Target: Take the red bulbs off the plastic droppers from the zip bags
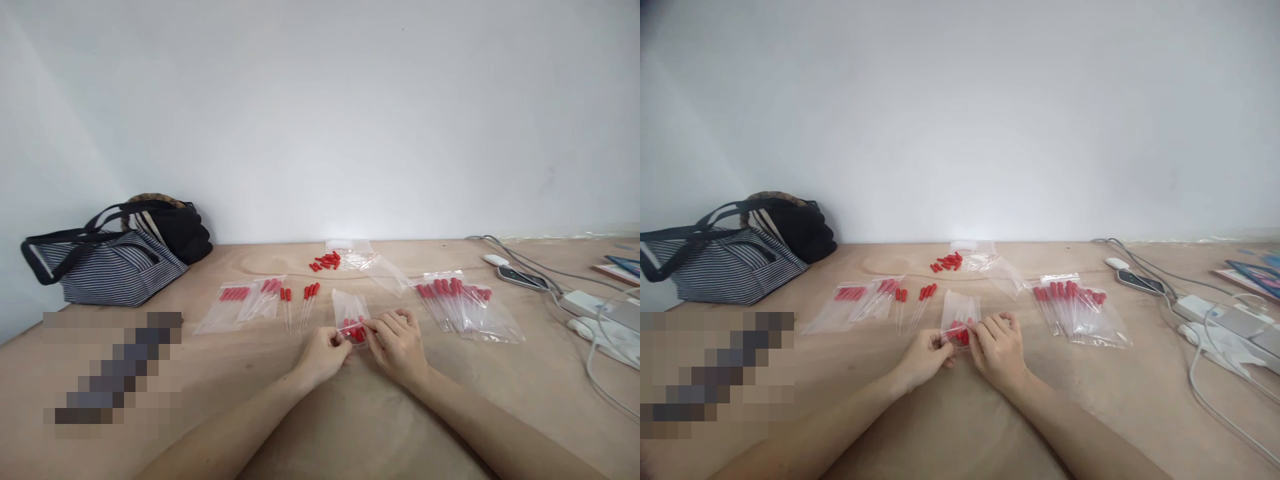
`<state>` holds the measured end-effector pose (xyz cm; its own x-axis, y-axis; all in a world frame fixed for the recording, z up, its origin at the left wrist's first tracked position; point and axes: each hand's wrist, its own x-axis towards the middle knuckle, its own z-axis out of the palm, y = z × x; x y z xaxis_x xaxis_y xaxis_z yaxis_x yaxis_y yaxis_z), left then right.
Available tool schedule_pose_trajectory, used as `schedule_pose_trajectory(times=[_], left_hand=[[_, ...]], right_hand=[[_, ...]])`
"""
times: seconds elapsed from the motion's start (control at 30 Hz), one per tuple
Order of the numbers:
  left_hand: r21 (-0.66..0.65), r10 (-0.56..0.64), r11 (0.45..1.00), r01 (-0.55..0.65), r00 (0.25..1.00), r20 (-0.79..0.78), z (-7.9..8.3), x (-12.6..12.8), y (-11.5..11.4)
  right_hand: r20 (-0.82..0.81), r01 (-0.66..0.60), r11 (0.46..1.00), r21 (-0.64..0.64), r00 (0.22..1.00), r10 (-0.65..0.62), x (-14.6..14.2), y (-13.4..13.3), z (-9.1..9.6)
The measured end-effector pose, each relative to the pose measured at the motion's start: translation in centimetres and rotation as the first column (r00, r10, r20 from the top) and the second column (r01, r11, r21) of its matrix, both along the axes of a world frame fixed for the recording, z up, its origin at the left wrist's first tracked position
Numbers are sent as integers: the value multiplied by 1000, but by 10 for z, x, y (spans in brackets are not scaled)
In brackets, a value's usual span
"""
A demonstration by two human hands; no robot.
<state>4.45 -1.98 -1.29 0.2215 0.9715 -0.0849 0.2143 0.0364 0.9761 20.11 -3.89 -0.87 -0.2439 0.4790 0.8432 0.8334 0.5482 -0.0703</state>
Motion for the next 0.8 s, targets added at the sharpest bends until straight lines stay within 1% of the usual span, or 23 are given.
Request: schedule_pose_trajectory(times=[0.07,0.1,0.2,0.27,0.37,0.47,0.57,0.63,0.67,0.7,0.73,0.8], left_hand=[[80,40,996,-37,998,-40,3,-6,4],[120,53,992,-46,997,-56,4,-9,6],[206,43,978,-20,993,-109,7,-16,10],[235,18,972,18,988,-153,8,-20,12],[249,-36,964,89,977,-211,8,-26,16],[231,-138,953,198,957,-254,12,-33,19],[203,-240,931,303,928,-285,19,-38,21],[198,-269,921,335,916,-296,22,-39,20],[222,-233,926,306,924,-303,22,-38,19],[267,-161,931,248,937,-311,22,-37,19],[327,-64,929,173,946,-318,22,-36,18],[449,131,893,30,938,-322,21,-33,16]], right_hand=[[-8,-38,999,-4,999,38,1,-3,1],[-7,-80,996,-27,997,79,2,-3,0],[-13,-205,964,-170,979,205,10,1,-1],[-46,-240,936,-258,971,236,21,7,-1],[-66,-229,911,-343,973,219,44,17,1],[4,-217,877,-429,970,242,61,21,4],[46,-258,828,-498,946,322,63,19,4],[25,-304,789,-534,927,374,61,18,1],[3,-325,772,-546,921,390,59,18,0],[-20,-343,761,-551,917,399,58,18,-2],[-42,-356,755,-550,915,401,57,19,-4],[-77,-368,756,-541,917,391,57,20,-6]])
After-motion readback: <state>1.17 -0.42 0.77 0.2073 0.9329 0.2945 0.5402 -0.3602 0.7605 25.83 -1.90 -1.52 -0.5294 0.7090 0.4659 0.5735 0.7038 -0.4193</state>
